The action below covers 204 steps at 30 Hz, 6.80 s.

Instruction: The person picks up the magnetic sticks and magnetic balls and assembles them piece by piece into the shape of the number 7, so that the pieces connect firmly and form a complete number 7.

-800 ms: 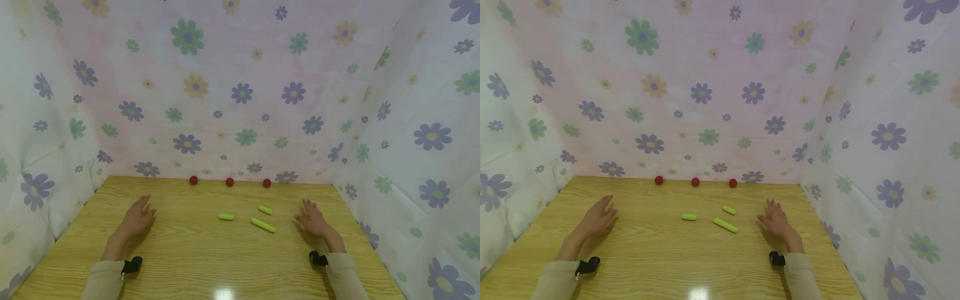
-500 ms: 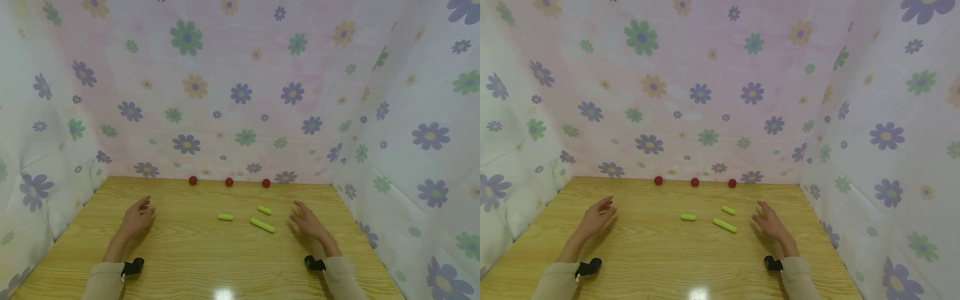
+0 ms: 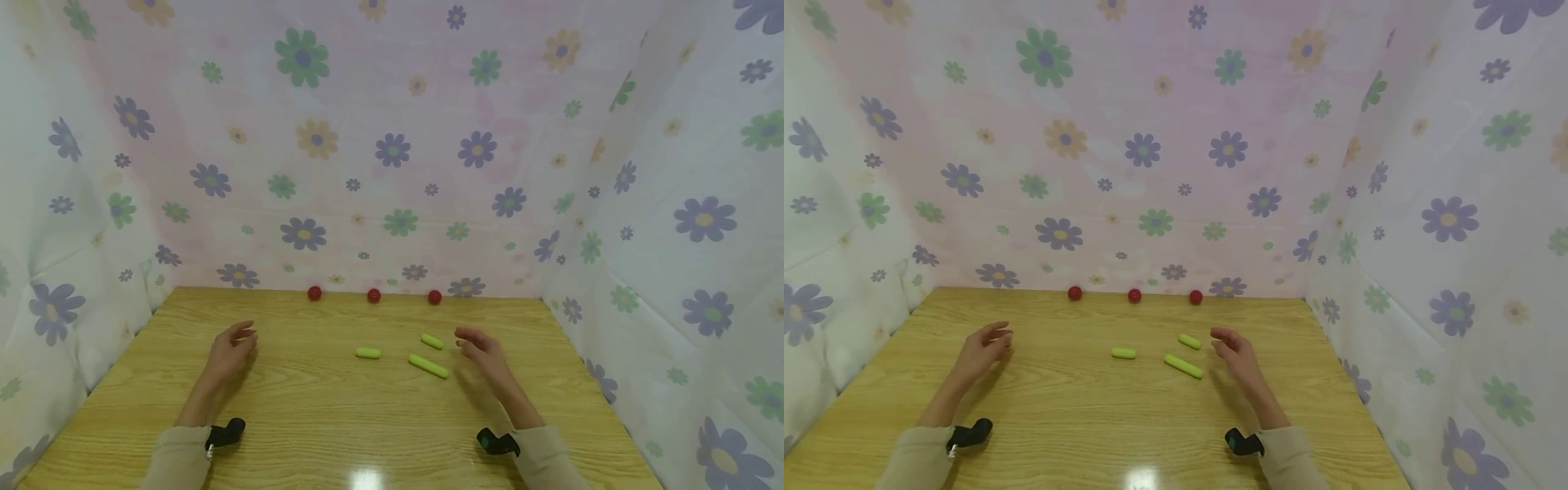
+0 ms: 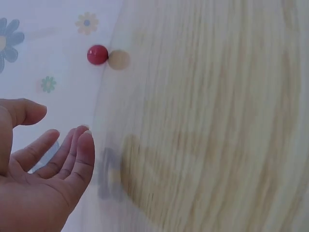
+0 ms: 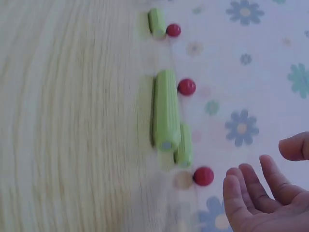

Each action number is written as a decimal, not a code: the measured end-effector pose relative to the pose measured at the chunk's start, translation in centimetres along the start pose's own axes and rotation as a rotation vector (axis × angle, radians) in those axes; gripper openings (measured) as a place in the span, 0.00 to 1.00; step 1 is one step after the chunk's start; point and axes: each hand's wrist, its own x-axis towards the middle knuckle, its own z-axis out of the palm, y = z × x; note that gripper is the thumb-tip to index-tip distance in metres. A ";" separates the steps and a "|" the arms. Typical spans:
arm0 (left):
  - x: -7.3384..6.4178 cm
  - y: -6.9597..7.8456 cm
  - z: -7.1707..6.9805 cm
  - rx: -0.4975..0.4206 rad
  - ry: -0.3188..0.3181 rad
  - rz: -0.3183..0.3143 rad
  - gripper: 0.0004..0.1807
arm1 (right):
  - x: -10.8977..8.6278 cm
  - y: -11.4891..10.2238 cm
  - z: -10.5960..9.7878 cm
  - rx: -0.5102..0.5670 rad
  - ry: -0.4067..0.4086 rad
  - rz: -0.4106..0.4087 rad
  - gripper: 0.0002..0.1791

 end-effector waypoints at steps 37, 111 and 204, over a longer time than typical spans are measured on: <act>1.4 1.9 8.3 -0.331 0.014 -0.140 0.24 | 1.4 -0.2 11.6 -0.173 -0.379 -0.016 0.29; 13.3 2.5 10.5 -0.426 0.240 -0.172 0.24 | 5.6 -0.9 13.6 -0.246 -0.386 0.052 0.09; 6.0 2.0 14.0 -0.365 -0.129 -0.040 0.26 | 5.5 0.1 15.7 0.300 -0.144 0.190 0.23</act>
